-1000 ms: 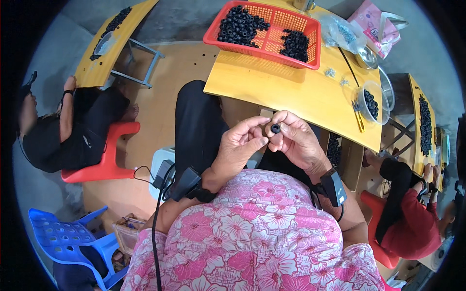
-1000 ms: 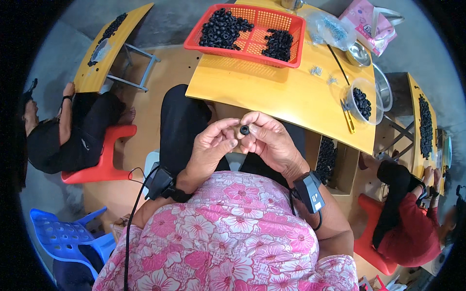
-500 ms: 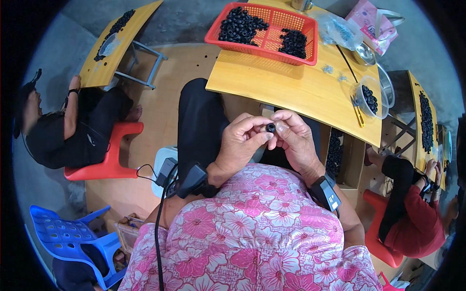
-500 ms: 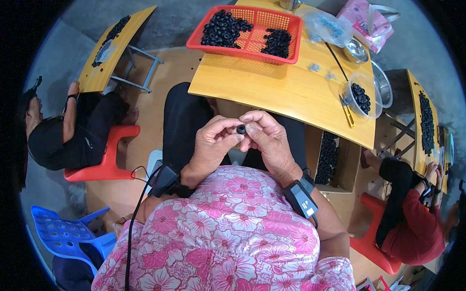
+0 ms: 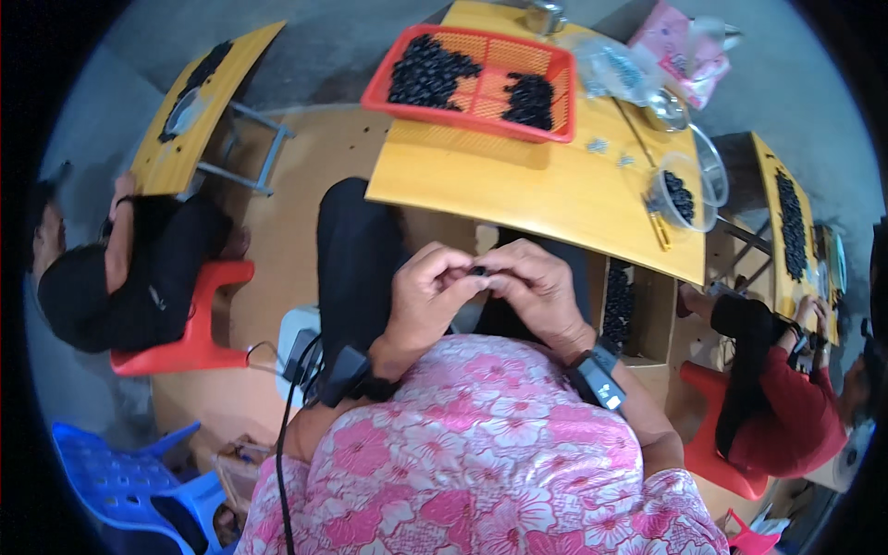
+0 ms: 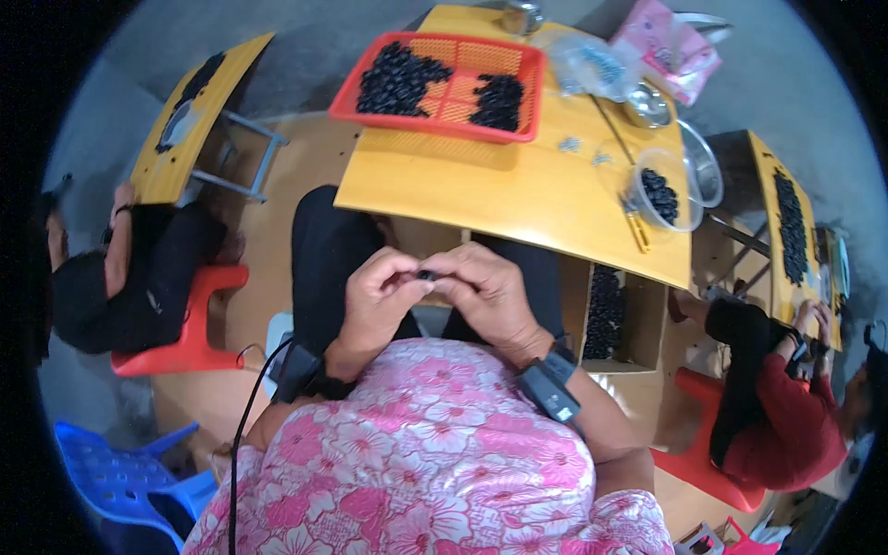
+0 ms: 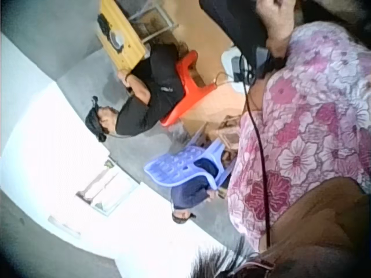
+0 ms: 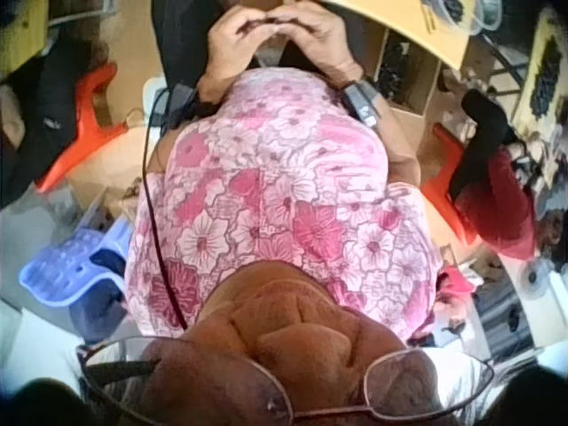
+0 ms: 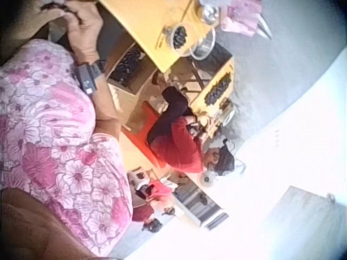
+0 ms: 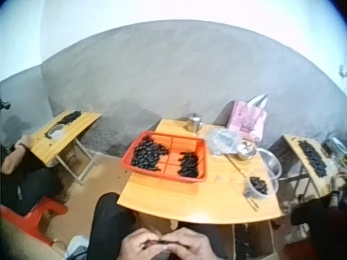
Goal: Inspecting and sorting small black rubber components from a red basket onto a workspace.
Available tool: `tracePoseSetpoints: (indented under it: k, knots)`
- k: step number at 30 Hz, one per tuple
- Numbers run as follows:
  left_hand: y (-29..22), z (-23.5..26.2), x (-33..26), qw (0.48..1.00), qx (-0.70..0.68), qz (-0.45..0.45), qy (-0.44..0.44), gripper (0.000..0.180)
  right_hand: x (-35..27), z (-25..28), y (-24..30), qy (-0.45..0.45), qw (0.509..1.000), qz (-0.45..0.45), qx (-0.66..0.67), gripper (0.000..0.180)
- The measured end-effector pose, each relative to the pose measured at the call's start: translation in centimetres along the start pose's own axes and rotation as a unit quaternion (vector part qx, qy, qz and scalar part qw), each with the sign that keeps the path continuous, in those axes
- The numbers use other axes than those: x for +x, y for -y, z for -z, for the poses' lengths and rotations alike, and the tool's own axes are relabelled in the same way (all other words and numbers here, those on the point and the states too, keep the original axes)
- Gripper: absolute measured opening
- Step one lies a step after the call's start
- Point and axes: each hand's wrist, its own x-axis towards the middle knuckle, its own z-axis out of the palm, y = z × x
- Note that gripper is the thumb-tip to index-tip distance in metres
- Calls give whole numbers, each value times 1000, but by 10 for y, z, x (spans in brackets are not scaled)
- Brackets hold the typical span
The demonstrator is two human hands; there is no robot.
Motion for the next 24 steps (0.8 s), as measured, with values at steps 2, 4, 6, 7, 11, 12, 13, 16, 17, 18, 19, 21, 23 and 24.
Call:
tracePoseSetpoints:
  k: [2,4,6,7,11,12,13,16,17,18,19,21,23,24]
  knots:
    - [-4,1,-3,999,-36,10,3,14,3,1,3,14,997,55,-45,24]
    - [0,1,-4,998,-58,11,15,14,1,0,3,6,996,65,-56,25]
    - [7,-3,-5,988,-142,63,9,14,0,-1,4,-12,995,76,-56,25]
    - [9,-3,-5,988,-144,59,14,14,1,-2,6,-20,995,86,-53,24]
    - [8,-5,-5,972,-207,110,26,19,2,-1,4,-45,988,122,-80,23]
    - [9,-5,-5,970,-205,124,35,20,2,-1,4,-52,988,123,-79,22]
    - [10,-4,-5,968,-203,138,44,20,2,1,4,-52,986,131,-92,23]
    - [16,-3,-4,961,-231,139,53,23,4,3,2,-45,979,147,-137,26]
    - [17,-3,-4,956,-253,141,51,24,4,3,3,-43,979,134,-148,24]
    - [18,-4,-3,952,-269,138,49,20,5,4,3,-37,977,133,-160,25]
    - [20,-3,-1,952,-269,139,52,20,6,5,3,-32,976,131,-172,25]
    - [23,-3,3,958,-254,122,57,12,9,6,0,-36,974,132,-183,24]
    - [22,-2,7,959,-245,134,55,8,9,9,-2,-40,972,128,-194,23]
    - [21,-2,10,960,-236,140,49,5,11,13,-2,-35,975,112,-187,21]
